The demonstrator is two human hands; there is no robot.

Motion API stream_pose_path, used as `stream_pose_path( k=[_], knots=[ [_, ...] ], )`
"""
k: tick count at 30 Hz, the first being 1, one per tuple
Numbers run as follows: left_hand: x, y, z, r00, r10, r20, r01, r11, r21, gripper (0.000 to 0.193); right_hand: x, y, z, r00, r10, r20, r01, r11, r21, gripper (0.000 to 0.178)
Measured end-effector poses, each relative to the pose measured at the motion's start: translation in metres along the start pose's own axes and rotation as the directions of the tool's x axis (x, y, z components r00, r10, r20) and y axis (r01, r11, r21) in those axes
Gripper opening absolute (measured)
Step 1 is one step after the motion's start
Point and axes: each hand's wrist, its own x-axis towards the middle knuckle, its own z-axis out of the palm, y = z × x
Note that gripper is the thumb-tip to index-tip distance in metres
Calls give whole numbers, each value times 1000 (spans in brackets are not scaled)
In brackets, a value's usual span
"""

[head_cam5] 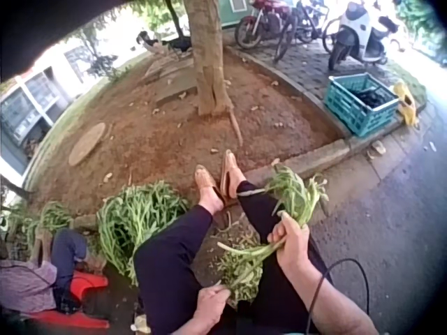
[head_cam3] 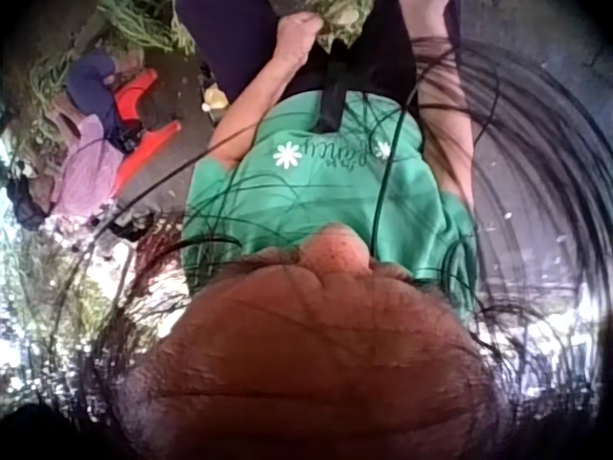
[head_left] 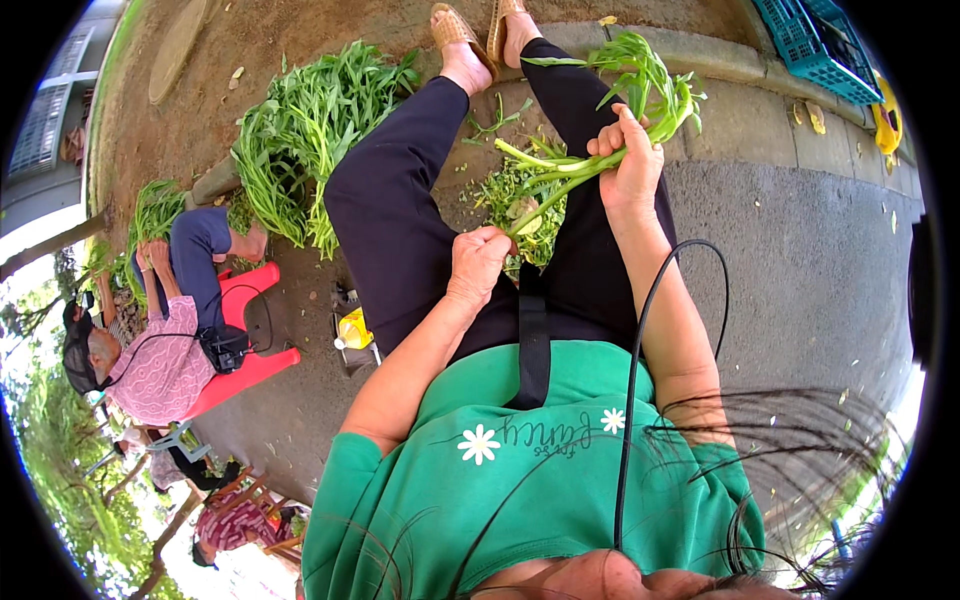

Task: The person holds a bunch of green leafy vegetables and picks the leaves off the stems by hand, placing the leaves in a pile.

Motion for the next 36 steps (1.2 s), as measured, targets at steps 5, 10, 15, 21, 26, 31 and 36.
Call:
stream_pose_path(
  k=[5, 10, 15, 21, 26, 31, 36],
  knots=[
    [-3, 5, 1, 997, -27, -75, 20, 996, -91, 14, 1, 0, -2, 999, 24, -22, -24, 999, 32, 10],
    [-3, 6, 1, 710, 677, 195, -515, 310, 800, 12, 5, -2, -5, 999, 31, -18, -30, 998, 53, 9],
    [1, -4, -4, 899, 397, 185, -327, 328, 886, 13, 8, -9, -6, 999, 36, -27, -34, 996, 88, 9],
    [3, 4, -2, 953, 245, 180, -268, 401, 876, 12, 5, -10, -1, 998, 38, -54, -35, 998, 53, 10],
    [3, -3, -4, 867, 463, 183, -433, 518, 738, 13, 5, -6, -4, 1000, -6, -16, 7, 998, 58, 8],
    [-12, 21, -5, 986, -62, 153, 25, 973, 230, 18, 4, -4, -4, 1000, -27, -8, 27, 999, 37, 7],
    [-24, 42, 6, 972, -72, 225, 9, 963, 270, 27, 2, -2, 0, 999, -46, -24, 46, 999, -7, 9]
  ],
)
